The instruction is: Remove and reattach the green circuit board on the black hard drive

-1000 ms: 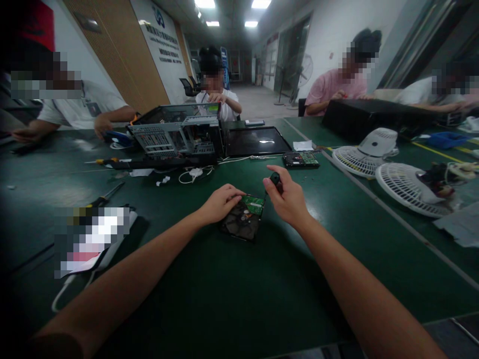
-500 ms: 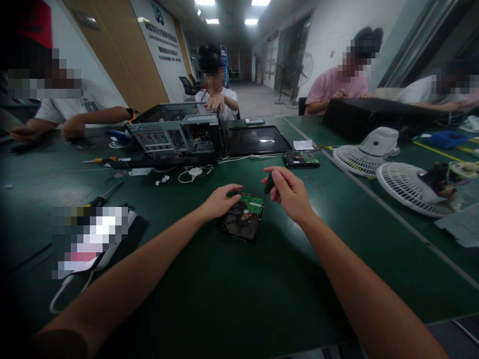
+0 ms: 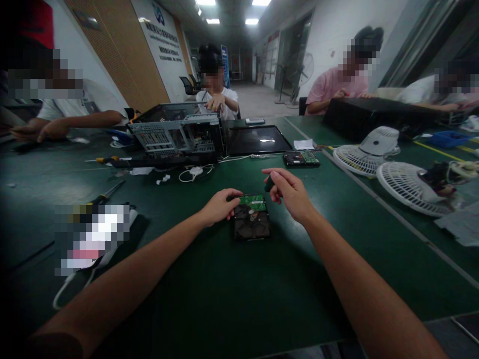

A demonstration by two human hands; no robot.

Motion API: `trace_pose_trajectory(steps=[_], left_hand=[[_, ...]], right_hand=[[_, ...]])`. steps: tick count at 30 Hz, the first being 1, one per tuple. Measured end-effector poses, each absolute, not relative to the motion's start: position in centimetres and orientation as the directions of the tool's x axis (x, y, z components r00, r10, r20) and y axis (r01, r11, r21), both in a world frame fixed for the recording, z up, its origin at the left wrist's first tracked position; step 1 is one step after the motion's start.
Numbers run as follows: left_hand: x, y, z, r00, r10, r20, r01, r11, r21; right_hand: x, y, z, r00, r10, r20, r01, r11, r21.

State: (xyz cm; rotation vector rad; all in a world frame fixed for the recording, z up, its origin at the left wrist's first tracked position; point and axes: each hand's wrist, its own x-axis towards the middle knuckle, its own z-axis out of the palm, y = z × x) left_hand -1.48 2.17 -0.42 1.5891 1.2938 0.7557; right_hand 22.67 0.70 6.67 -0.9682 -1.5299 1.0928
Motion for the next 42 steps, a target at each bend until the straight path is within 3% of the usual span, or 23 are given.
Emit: trace_pose_trajectory(steps=[8, 42], left_hand=[[-1.9, 1.9, 0.2, 0.301, 0.943, -0.138, 0.322, 0.035, 0.946], [-1.9, 1.5, -0.2, 0.291, 0.955, -0.052, 0.32, -0.046, 0.946]], right_hand=[[22.8, 0.8, 6.6, -0.18, 0.952, 0.247, 0.025, 0.255, -0.967], [22.6, 1.4, 5.7, -0.162, 0.964, 0.209, -0.173, 0.181, -0.968]])
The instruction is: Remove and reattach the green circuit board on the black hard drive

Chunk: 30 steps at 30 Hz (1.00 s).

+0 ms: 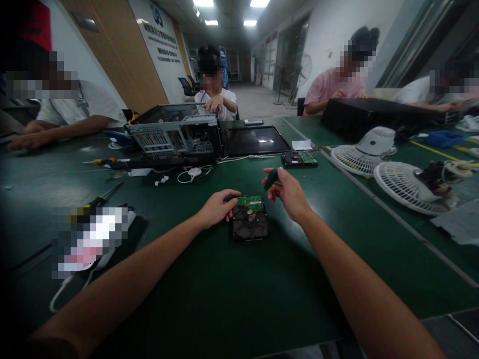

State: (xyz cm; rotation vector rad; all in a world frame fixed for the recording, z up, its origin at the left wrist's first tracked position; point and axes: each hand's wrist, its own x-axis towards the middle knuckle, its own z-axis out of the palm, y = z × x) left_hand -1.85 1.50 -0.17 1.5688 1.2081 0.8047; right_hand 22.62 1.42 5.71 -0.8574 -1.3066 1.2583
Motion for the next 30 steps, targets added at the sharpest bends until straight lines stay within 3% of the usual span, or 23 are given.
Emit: trace_pose_trajectory(steps=[9, 30], left_hand=[[-1.63, 1.38, -0.15, 0.272, 0.961, -0.048, 0.32, -0.043, 0.947], [-1.73, 1.31, -0.14, 0.278, 0.96, -0.042, 0.33, -0.054, 0.942]], right_hand=[[22.95, 1.2, 5.86, -0.217, 0.949, 0.227, -0.066, 0.217, -0.974], [22.53, 1.11, 5.88, -0.211, 0.959, 0.19, -0.122, 0.167, -0.978]])
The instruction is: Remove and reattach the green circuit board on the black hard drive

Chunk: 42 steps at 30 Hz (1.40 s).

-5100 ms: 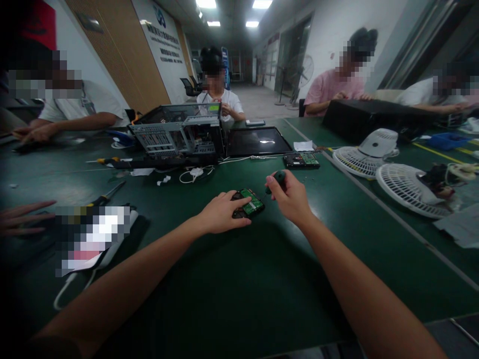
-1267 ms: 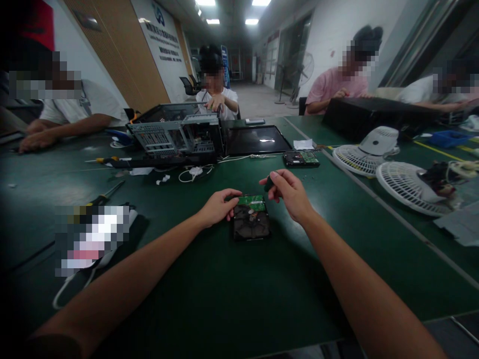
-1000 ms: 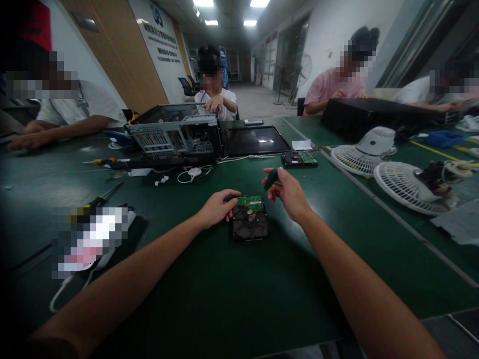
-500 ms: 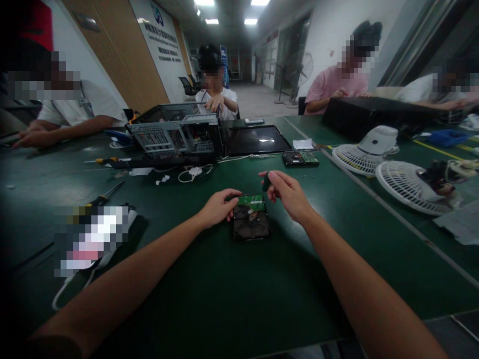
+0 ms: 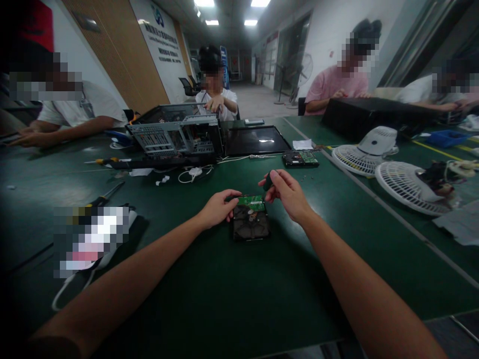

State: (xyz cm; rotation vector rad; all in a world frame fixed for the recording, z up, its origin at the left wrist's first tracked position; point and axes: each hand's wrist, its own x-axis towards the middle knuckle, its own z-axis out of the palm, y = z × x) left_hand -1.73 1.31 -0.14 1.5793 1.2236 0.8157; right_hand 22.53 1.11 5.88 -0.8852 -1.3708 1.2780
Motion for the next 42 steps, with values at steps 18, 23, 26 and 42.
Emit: trace_pose_trajectory(steps=[18, 23, 26, 42], left_hand=[[-1.61, 1.3, -0.07, 0.269, 0.962, -0.046, 0.336, -0.049, 0.941], [-1.63, 1.29, -0.18, 0.267, 0.962, -0.051, 0.336, -0.044, 0.941], [-1.68, 1.34, -0.34, 0.27, 0.962, -0.044, 0.333, -0.05, 0.942], [-1.77, 1.52, -0.35, 0.283, 0.959, -0.037, 0.354, -0.069, 0.933]], right_hand=[[22.69, 1.31, 6.17, -0.248, 0.964, 0.097, -0.196, 0.048, -0.979], [22.65, 1.11, 6.49, -0.249, 0.966, 0.073, -0.189, 0.026, -0.982], [22.65, 1.05, 6.45, -0.247, 0.966, 0.073, -0.195, 0.024, -0.98], [22.47, 0.78, 6.68, -0.174, 0.975, 0.141, -0.113, 0.122, -0.986]])
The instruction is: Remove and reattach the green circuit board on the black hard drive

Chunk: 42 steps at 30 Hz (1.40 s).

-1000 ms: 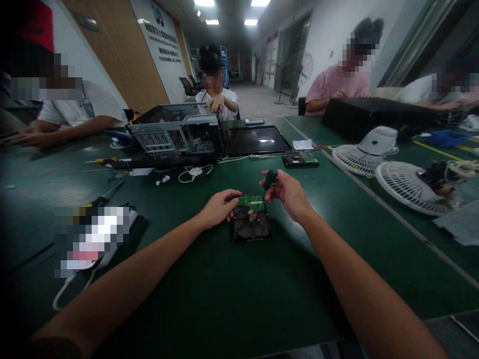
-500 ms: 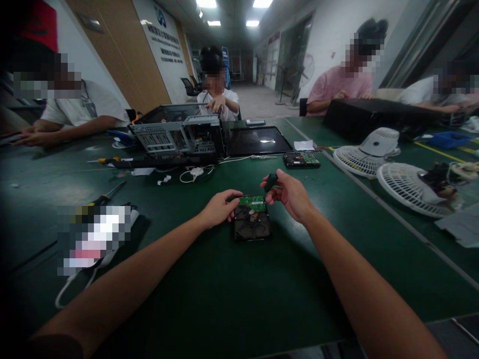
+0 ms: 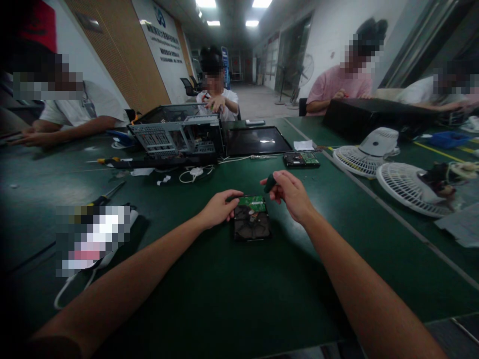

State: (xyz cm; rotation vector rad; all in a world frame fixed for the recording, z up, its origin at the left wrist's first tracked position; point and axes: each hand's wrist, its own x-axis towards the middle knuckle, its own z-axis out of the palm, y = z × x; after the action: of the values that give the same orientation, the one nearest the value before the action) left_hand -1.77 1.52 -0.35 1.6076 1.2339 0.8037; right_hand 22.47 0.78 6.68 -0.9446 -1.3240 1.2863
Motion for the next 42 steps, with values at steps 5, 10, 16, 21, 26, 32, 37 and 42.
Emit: trace_pose_trajectory(steps=[5, 10, 16, 21, 26, 32, 37, 42], left_hand=[[-1.7, 1.5, -0.4, 0.261, 0.964, -0.055, 0.337, -0.038, 0.941], [-1.5, 1.6, -0.5, 0.234, 0.971, -0.054, 0.294, -0.018, 0.956], [-1.4, 1.6, -0.4, 0.18, 0.983, -0.039, 0.288, -0.015, 0.957], [-1.7, 1.8, -0.3, 0.209, 0.977, -0.047, 0.327, -0.024, 0.945], [-1.9, 2.0, -0.3, 0.246, 0.969, 0.007, 0.392, -0.106, 0.914], [-1.9, 2.0, -0.6, 0.234, 0.972, 0.021, 0.394, -0.115, 0.912], [-1.9, 1.9, -0.6, 0.238, 0.971, 0.012, 0.372, -0.102, 0.922], [-1.8, 1.8, -0.3, 0.235, 0.972, 0.016, 0.367, -0.104, 0.924]], right_hand=[[22.2, 1.0, 6.3, -0.174, 0.971, 0.164, -0.146, 0.139, -0.979], [21.7, 1.2, 5.6, -0.19, 0.963, 0.193, -0.192, 0.156, -0.969], [22.0, 1.3, 5.6, -0.18, 0.963, 0.202, -0.135, 0.179, -0.974], [22.3, 1.4, 5.6, -0.16, 0.96, 0.231, -0.065, 0.223, -0.973], [22.4, 1.5, 5.5, -0.161, 0.959, 0.235, -0.124, 0.216, -0.968], [22.3, 1.5, 5.4, -0.177, 0.963, 0.204, -0.192, 0.17, -0.967], [22.2, 1.4, 5.4, -0.206, 0.957, 0.204, -0.185, 0.167, -0.968], [22.3, 1.3, 5.5, -0.217, 0.958, 0.185, -0.17, 0.15, -0.974]])
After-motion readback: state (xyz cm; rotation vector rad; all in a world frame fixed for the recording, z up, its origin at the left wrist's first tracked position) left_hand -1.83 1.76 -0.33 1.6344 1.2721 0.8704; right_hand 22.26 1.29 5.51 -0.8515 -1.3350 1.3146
